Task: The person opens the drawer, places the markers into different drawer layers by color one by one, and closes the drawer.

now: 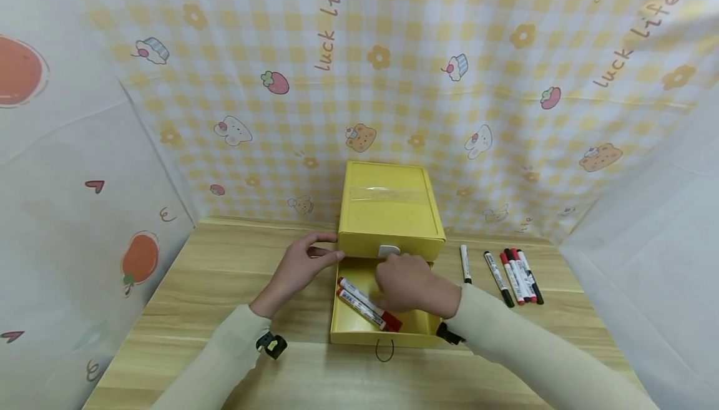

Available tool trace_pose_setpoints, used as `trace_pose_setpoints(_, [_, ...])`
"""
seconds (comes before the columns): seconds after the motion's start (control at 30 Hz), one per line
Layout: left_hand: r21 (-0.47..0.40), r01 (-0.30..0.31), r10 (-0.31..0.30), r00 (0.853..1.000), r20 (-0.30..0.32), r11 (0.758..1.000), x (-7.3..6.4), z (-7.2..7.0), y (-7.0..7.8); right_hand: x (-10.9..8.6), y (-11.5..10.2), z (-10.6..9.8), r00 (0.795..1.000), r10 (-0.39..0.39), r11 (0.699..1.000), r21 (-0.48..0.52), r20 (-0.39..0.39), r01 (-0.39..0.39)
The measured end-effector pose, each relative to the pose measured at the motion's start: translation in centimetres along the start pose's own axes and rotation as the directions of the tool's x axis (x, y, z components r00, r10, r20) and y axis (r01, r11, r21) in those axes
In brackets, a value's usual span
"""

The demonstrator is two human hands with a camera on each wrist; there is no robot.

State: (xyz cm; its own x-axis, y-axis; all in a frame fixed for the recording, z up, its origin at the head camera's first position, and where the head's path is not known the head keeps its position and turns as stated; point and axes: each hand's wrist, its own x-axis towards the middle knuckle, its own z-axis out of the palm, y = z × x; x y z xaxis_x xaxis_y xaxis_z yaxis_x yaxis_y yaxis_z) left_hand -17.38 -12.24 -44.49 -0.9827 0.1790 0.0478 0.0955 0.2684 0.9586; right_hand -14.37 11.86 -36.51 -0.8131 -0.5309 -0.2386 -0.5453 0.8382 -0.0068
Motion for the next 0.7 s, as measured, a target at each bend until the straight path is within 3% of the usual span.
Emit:
trace_pose_setpoints(0.27, [0.002,-0.006,0.006,1.0,0.004,1.0,0.0,0.0,0.0,-2.4,2.9,-0.7,0.983,-0.065,0.963,0.249,-0.17,0.107])
trace_pose_setpoints(0.43, [-0.002,-0.004,0.004,1.0,0.0,1.0,0.0,0.1,0.0,-3.7,5.6,-0.1,0.943,-0.068,0.901,0.386,-0.327,0.199])
trace_pose_setpoints(0.6, [-0.002,-0.011,0.011,1.0,-0.002,1.0,0.0,0.1,-0.1,-5.4,8.4,1.0,0.909,0.022,0.829,0.516,-0.416,0.216])
trace_pose_setpoints(0.7, [-0.009,-0.025,0.025,1.0,-0.009,1.0,-0.1,0.2,-0.2,-6.3,10.0,2.0,0.87,0.078,0.804,0.547,-0.486,0.234])
